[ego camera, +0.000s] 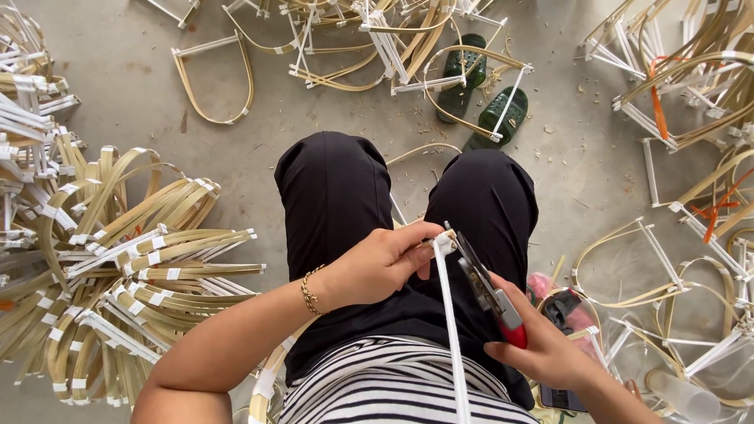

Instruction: The recorder is assembling and trimming bamboo frame components using pruning shears in a workshop environment.

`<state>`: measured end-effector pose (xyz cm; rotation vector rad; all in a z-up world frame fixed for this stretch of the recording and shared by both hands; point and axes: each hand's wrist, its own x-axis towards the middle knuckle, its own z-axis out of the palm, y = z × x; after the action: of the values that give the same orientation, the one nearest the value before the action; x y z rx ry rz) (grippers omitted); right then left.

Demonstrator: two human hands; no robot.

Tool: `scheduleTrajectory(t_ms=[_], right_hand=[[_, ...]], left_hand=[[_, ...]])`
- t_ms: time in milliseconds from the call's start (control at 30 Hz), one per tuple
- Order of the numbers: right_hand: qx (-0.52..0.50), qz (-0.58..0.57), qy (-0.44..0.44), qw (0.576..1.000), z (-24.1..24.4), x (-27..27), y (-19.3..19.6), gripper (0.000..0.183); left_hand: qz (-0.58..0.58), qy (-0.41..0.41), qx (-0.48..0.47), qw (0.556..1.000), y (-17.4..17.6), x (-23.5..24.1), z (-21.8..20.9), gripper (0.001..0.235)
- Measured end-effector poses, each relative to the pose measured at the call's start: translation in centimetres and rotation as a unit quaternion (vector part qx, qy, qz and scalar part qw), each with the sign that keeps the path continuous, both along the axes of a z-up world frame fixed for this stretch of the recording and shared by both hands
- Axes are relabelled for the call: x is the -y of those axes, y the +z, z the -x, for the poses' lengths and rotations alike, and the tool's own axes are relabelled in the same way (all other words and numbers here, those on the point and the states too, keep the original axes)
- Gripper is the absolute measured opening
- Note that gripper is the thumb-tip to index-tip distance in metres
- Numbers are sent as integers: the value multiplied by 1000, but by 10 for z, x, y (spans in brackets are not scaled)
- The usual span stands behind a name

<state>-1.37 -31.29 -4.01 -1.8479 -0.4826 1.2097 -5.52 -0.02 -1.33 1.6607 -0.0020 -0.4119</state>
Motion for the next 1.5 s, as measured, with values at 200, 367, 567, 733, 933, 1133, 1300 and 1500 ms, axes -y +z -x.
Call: scheduleTrajectory(t_ms=[200,367,567,733,933,1133,1300,1500], right_hand=[[98,-42,37,994,-8,-12,6,102],[91,-17,42,995,-15,-15,11,105],[105,16,69,992,-23,-16,8,110],[118,26,80,989,-32,-16,-3,104],[97,-53,70,991,-43,-16,-20,109],[204,9,69,976,-45,-15,-50,72],[72,-42,-54,995,-59,-6,-72,59],[63,136,-330,932,-123,36,-110,54]], left_hand=[[-33,-33,4,999,-1,6,-3,28],[-14,-30,-9,999,-6,11,-7,29],[-19,-53,16,998,-17,11,-12,31],[-3,-76,-2,997,-26,8,-16,32],[19,-66,-9,998,-36,7,-21,32],[13,-53,-6,998,-43,6,-23,32],[182,-20,-67,981,-42,-2,-29,29],[301,35,-169,938,-65,-10,-40,32]])
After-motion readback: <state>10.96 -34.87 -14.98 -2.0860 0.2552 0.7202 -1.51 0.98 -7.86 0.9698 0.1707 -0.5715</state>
